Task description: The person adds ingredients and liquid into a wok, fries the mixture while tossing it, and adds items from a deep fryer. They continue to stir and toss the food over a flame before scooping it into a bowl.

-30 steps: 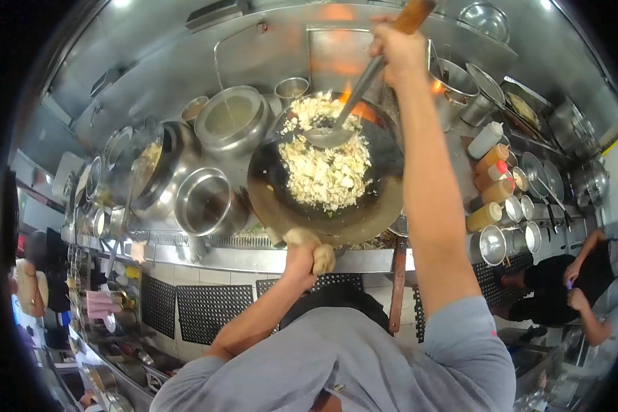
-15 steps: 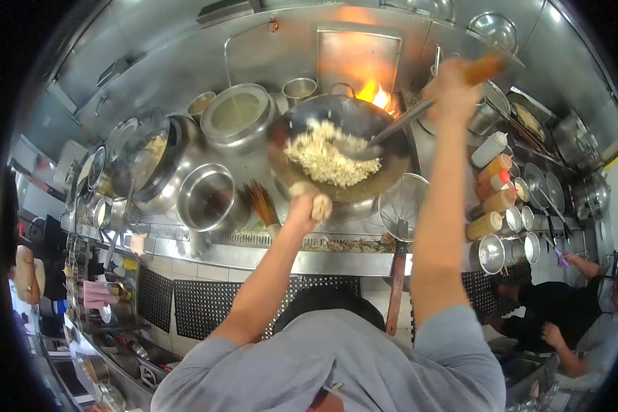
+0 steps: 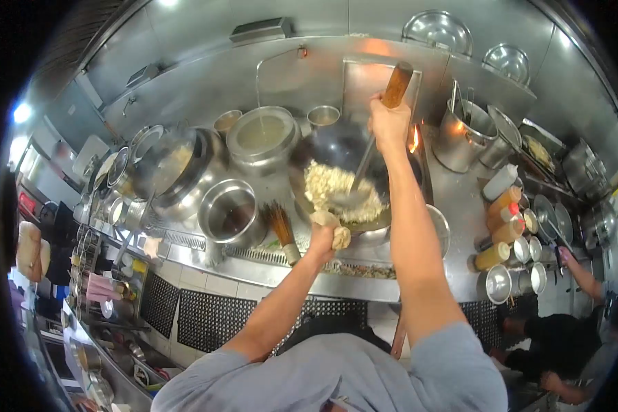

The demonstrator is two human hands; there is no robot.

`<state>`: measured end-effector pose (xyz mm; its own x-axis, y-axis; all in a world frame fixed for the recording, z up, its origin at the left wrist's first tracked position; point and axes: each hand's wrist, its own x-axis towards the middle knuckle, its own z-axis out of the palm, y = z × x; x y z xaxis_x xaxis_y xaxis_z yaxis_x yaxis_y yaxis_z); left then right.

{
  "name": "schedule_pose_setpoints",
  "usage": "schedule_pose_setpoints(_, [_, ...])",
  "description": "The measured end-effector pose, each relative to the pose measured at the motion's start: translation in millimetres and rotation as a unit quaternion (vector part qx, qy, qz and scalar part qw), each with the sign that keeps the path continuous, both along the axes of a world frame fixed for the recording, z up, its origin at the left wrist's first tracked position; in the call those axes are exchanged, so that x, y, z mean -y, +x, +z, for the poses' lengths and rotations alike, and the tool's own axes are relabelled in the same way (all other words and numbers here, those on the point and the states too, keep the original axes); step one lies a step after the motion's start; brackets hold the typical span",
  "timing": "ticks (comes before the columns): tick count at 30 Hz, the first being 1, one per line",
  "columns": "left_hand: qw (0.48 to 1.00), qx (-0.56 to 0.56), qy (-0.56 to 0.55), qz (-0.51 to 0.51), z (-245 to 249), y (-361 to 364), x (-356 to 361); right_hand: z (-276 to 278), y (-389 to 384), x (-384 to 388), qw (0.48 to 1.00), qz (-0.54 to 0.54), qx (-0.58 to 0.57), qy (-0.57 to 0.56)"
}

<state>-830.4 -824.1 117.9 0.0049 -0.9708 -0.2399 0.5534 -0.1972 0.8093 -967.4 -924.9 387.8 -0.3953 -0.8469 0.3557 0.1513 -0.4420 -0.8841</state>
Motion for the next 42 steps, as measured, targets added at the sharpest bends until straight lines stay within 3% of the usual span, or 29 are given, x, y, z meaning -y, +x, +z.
schedule_pose_setpoints(2, [1.000, 0.001, -0.027, 0.011, -25.1, -1.2, -49.2, 6.3, -16.4, 29.9, 0.991, -0.117, -0.031, -0.051])
schedule_pose_setpoints(4, [0.997, 0.022, -0.052, 0.054, -8.0, -6.5, -100.4, 35.9, -39.0, 36.0, 0.993, -0.085, 0.039, -0.078])
schedule_pose_setpoints(5, [0.999, -0.004, -0.026, 0.040, 10.3, -7.0, -93.3, 44.3, -48.4, 36.0, 0.993, -0.009, 0.064, -0.101])
schedule_pose_setpoints(8, [0.973, -0.154, 0.144, -0.089, 61.9, 2.4, -28.6, 45.5, -16.3, -12.7, 0.997, -0.053, 0.034, -0.041])
schedule_pose_setpoints(9, [0.983, -0.123, 0.116, -0.069, 42.1, 3.3, -23.0, 18.6, -6.3, -8.0, 0.994, -0.105, 0.002, -0.012])
schedule_pose_setpoints(10, [0.990, -0.092, 0.089, -0.052, 4.2, -0.1, -15.8, -15.2, -6.6, -3.5, 0.999, -0.005, 0.020, -0.047])
schedule_pose_setpoints(11, [0.996, -0.063, 0.058, -0.037, -16.9, -7.1, -14.4, -28.3, -21.9, 21.1, 0.991, -0.100, -0.041, -0.082])
schedule_pose_setpoints(13, [0.996, 0.006, 0.016, 0.083, -39.6, -14.4, -71.4, -2.4, -42.4, 31.1, 0.984, -0.146, -0.027, -0.095])
schedule_pose_setpoints(14, [0.996, 0.022, 0.004, 0.091, -33.7, -13.7, -78.2, 35.7, -42.7, 16.3, 0.991, -0.097, 0.049, -0.076])
schedule_pose_setpoints(17, [1.000, -0.006, 0.016, 0.022, 3.2, -8.8, -51.4, 67.5, -43.0, -10.3, 0.996, -0.038, 0.047, -0.066])
schedule_pose_setpoints(19, [0.993, -0.080, 0.078, -0.034, 23.7, -7.8, -5.9, 36.4, -23.2, -16.3, 0.998, -0.054, 0.015, -0.023])
schedule_pose_setpoints(20, [0.997, -0.050, 0.053, -0.019, 22.0, -11.6, 2.4, -4.3, -21.0, -4.9, 0.998, -0.057, -0.027, 0.001])
schedule_pose_setpoints(21, [0.994, -0.039, 0.037, -0.099, 8.3, 1.7, -10.9, -29.8, -29.7, 9.0, 0.998, -0.019, 0.002, -0.061])
schedule_pose_setpoints(23, [0.998, 0.057, -0.008, 0.026, -18.9, -6.3, -59.6, -6.8, -53.3, 19.3, 0.992, -0.072, 0.045, -0.090])
schedule_pose_setpoints(25, [0.997, 0.048, -0.011, 0.058, -18.1, -10.4, -67.3, 27.7, -86.3, 31.2, 0.987, -0.109, 0.068, -0.096])
schedule_pose_setpoints(26, [0.996, 0.044, -0.013, 0.074, -18.1, -12.4, -71.5, 57.0, -84.2, 7.8, 0.988, -0.065, 0.079, -0.114])
schedule_pose_setpoints(28, [0.997, -0.059, 0.043, 0.006, 23.8, -6.0, -42.6, 80.5, -94.0, -20.0, 0.982, 0.009, 0.081, -0.170])
schedule_pose_setpoints(29, [0.985, -0.107, 0.135, -0.026, 9.1, -6.3, -7.5, 68.3, -91.7, -24.8, 0.980, -0.017, 0.089, -0.176])
schedule_pose_setpoints(30, [0.980, -0.123, 0.100, -0.119, -3.2, -1.8, 19.1, 49.6, -88.7, -25.1, 0.977, -0.042, 0.095, -0.184])
schedule_pose_setpoints(31, [0.978, -0.114, 0.163, -0.062, 7.4, -7.4, 36.0, 25.2, -84.7, -20.6, 0.974, -0.068, 0.101, -0.191])
schedule_pose_setpoints(32, [0.971, -0.086, 0.187, -0.121, -3.1, -5.7, 56.6, -27.8, -77.7, 5.9, 0.969, -0.143, 0.051, -0.196])
schedule_pose_setpoints(33, [0.970, -0.077, 0.177, -0.150, -18.9, -1.7, 60.0, -78.0, -70.1, 18.7, 0.987, -0.123, -0.011, -0.105])
schedule_pose_setpoints(34, [0.968, -0.070, 0.161, -0.178, -23.9, -1.3, 67.6, -75.4, -52.2, 1.7, 0.997, -0.060, 0.010, -0.047])
schedule_pose_setpoints(35, [0.974, -0.073, 0.132, -0.167, -14.4, -4.6, 70.1, -73.5, -36.3, -4.9, 0.997, -0.025, -0.016, -0.068])
schedule_pose_setpoints(37, [0.982, -0.073, 0.092, -0.149, -8.0, -5.1, 38.5, -84.3, -8.5, -11.0, 0.994, -0.033, -0.045, -0.095])
schedule_pose_setpoints(38, [0.968, -0.116, 0.027, -0.219, -28.4, -0.8, 30.1, -79.9, -11.1, -6.2, 0.994, -0.059, -0.049, -0.074])
schedule_pose_setpoints(39, [0.981, -0.104, 0.083, -0.138, 25.7, -6.9, -16.3, -75.8, -13.9, -1.0, 0.994, -0.085, -0.053, -0.053])
schedule_pose_setpoints(40, [0.986, -0.090, 0.094, -0.103, 62.1, -11.0, -43.5, -63.8, -21.4, 13.1, 0.994, -0.076, 0.013, -0.075])
schedule_pose_setpoints(42, [0.991, -0.063, 0.113, -0.023, 102.1, -12.4, -67.2, -19.7, -35.5, 24.8, 0.999, 0.030, 0.030, 0.002])
